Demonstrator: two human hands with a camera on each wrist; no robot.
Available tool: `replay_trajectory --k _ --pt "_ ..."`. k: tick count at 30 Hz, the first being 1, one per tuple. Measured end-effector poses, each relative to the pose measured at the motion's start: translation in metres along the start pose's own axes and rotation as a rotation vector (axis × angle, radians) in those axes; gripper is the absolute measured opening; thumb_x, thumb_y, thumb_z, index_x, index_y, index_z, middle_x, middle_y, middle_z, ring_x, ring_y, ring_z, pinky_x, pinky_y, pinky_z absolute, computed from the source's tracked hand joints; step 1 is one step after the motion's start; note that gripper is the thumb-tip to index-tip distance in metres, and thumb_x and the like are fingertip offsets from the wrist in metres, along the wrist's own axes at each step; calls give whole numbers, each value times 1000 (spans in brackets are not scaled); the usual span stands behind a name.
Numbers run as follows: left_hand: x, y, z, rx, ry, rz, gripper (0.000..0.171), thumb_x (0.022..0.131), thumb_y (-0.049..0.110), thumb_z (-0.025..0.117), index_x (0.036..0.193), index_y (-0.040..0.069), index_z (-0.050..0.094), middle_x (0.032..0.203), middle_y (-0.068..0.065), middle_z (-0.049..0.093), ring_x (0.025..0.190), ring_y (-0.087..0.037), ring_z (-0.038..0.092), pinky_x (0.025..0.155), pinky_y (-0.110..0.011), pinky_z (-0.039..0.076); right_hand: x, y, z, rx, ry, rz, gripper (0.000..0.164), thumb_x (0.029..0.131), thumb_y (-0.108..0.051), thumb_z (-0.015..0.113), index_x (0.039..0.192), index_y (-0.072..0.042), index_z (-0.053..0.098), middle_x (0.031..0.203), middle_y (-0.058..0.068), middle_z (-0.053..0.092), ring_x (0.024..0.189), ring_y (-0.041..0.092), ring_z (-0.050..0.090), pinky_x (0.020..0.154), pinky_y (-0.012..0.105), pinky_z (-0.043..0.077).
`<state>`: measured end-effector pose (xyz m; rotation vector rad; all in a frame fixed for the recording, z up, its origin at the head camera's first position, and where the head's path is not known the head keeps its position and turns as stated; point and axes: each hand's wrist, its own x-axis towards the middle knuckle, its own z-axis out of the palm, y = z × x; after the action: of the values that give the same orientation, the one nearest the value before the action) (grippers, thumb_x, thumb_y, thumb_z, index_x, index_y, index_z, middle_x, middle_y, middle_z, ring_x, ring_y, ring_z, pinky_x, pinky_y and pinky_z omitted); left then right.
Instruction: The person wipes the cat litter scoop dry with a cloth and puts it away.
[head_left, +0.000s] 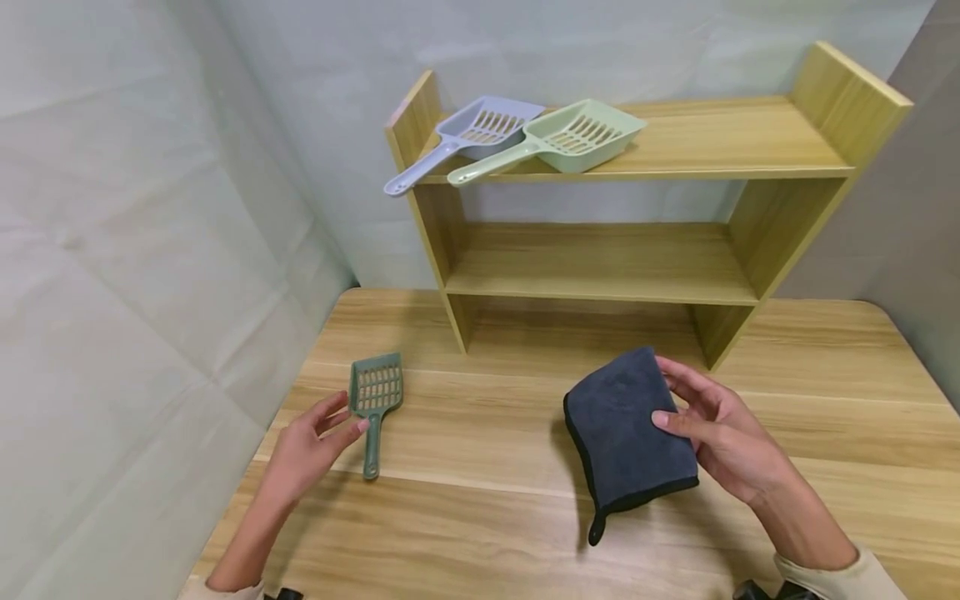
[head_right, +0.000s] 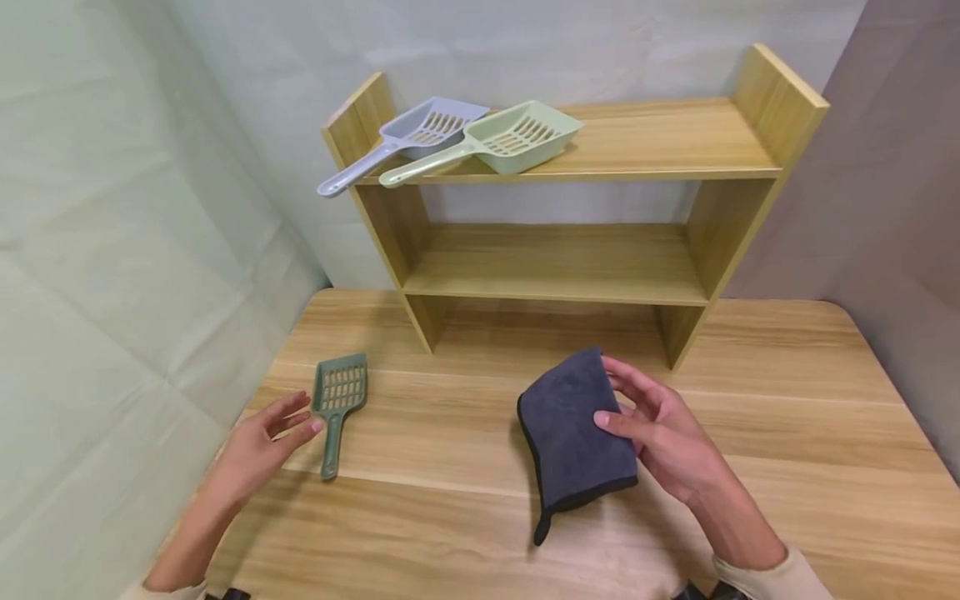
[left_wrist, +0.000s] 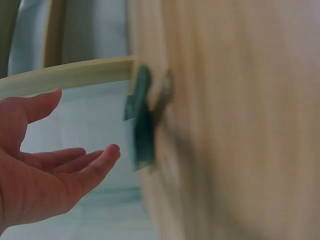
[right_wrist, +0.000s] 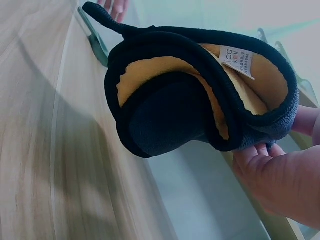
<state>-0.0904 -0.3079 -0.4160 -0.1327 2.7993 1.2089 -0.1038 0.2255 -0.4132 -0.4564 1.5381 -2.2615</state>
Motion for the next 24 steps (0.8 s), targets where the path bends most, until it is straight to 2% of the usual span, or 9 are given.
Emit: replay_trajectory --k 4,7,11,16,21,24 --pt "0 -10 8 -20 -40 -82 87 103 46 72 164 -3 35 165 -27 45 146 -43 54 109 -52 55 -1 1 -1 -1 -1 2 67 105 15 49 161 -20 45 144 -2 59 107 17 75 80 34 65" --pt "1 -14 15 -34 -37 -127 82 102 42 75 161 -4 41 159 -26 53 142 -41 60 108 -48 56 -1 1 -1 -3 -4 0 66 105 15 49 161 -20 45 144 -2 59 110 17 74 81 34 65" --pt "3 -17 23 -5 -16 -125 73 101 35 78 153 -8 50 147 -27 64 129 -39 69 103 -45 58 -1 1 0 0 -9 -2 66 105 15 48 161 -20 45 145 -2 58 111 17 74 82 34 65" --pt "6 -16 29 17 10 -135 72 95 30 84 147 -11 56 135 -26 71 115 -33 76 92 -36 61 0 2 -1 7 -8 -5 66 105 15 48 161 -20 46 144 -3 59 110 17 75 81 33 65" --pt "9 -14 33 -11 19 -169 72 92 25 86 146 -11 56 129 -27 73 113 -34 77 86 -34 62 -1 2 -1 7 -9 2 66 105 14 48 161 -21 46 144 -3 59 111 16 74 82 33 65" --pt "9 -15 35 -27 26 -179 69 91 19 86 146 -10 57 127 -27 72 113 -35 76 80 -26 59 -2 2 -1 -1 -9 4 66 106 14 48 162 -21 45 145 -4 58 111 16 73 82 33 65"
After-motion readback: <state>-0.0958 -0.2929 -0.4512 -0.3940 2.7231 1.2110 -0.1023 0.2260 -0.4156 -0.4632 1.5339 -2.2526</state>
